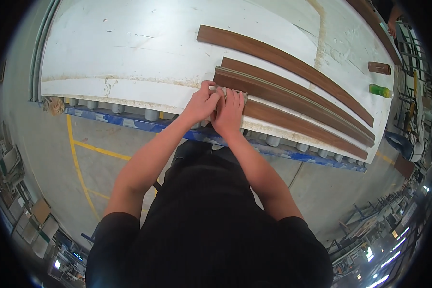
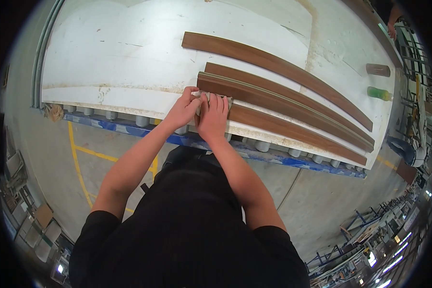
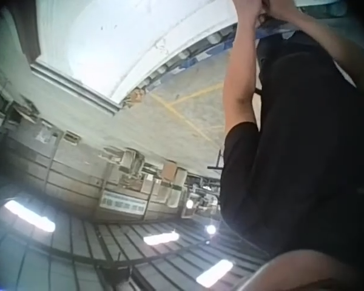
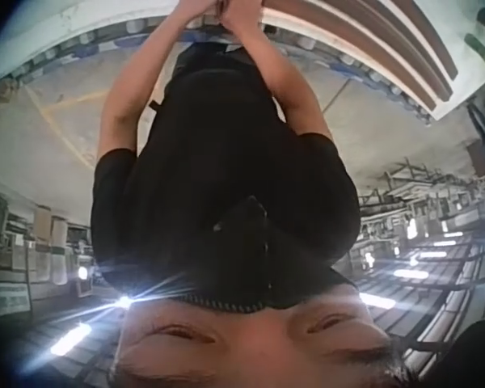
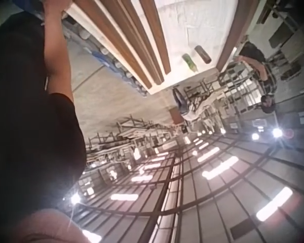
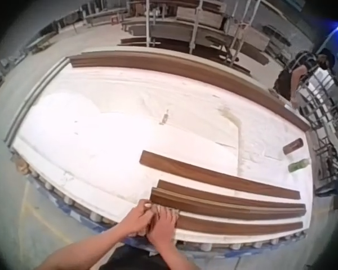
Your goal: Applying a liquid finish and wiping wooden slats on a large workbench in a factory production area.
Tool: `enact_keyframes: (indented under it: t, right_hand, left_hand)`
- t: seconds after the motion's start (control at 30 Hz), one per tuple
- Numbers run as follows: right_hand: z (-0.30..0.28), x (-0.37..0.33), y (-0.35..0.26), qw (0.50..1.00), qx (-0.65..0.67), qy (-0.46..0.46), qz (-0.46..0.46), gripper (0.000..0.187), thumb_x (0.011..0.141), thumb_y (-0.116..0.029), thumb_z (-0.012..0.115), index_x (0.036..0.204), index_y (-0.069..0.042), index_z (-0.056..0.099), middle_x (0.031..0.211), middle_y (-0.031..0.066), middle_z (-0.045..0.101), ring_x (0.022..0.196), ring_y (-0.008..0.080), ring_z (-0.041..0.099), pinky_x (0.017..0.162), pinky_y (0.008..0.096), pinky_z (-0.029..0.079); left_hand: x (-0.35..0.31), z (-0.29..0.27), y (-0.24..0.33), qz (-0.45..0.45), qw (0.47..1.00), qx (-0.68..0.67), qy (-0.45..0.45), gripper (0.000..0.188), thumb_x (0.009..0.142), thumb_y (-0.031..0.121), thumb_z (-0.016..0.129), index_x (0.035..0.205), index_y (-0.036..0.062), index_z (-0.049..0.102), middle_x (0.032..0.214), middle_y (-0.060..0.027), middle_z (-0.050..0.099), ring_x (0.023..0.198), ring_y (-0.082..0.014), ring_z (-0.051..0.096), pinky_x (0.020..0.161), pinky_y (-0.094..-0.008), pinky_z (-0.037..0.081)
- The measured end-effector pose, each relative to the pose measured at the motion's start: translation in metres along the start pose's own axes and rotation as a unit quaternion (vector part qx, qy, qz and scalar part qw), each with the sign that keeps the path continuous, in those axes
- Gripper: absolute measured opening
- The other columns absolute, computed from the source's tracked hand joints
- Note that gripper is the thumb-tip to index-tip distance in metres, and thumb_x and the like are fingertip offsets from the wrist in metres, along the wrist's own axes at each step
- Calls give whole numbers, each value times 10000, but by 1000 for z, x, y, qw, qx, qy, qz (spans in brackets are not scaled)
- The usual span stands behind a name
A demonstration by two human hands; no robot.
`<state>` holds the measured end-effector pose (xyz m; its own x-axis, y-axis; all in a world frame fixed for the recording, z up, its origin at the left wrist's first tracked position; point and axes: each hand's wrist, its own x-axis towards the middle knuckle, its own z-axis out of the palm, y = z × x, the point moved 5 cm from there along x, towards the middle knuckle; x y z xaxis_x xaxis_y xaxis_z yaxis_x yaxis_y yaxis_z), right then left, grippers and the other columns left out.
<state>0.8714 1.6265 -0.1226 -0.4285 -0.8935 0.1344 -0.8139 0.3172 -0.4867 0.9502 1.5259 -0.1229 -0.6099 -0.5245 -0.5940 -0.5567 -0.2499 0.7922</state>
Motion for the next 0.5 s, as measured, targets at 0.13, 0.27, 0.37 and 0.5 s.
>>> enact_keyframes:
  t: [0.13, 0.27, 0.37, 0.5]
  right_hand:
    - [-23, -3, 22, 973, 227, 30, 13, 607, 812, -102, 700, 1404, -39, 577, 1368, 192, 565, 1297, 405, 514, 1157, 505, 383]
    - [-79, -30, 72, 969, 209, 110, 76, 546, 846, -77, 649, 1388, -41, 597, 1381, 199, 585, 1299, 427, 520, 1159, 516, 376]
    - [-87, -55, 113, 995, -28, 61, 79, 565, 831, -99, 691, 1388, -60, 603, 1364, 189, 583, 1299, 408, 524, 1173, 555, 339]
    - [-65, -49, 96, 992, -90, 68, 56, 573, 806, -128, 733, 1365, -75, 618, 1338, 174, 581, 1290, 387, 526, 1179, 582, 311]
  left_hand:
    - [-5, 0, -2, 31, 999, 24, 23, 522, 1065, 310, 543, 1448, -25, 428, 1142, -185, 709, 1040, -237, 671, 940, -349, 503]
    - [-11, -6, -10, 14, 999, -8, 41, 542, 1100, 418, 519, 1431, -8, 471, 1192, -196, 710, 1106, -235, 662, 1013, -359, 470]
    - [-8, 0, -25, -16, 992, -119, 48, 553, 1104, 473, 482, 1406, 12, 508, 1162, -186, 730, 1161, -226, 642, 1067, -376, 430]
    - [-10, -1, -11, -65, 991, -104, 62, 577, 1101, 528, 454, 1382, 30, 533, 1110, -176, 747, 1178, -213, 628, 1086, -380, 402]
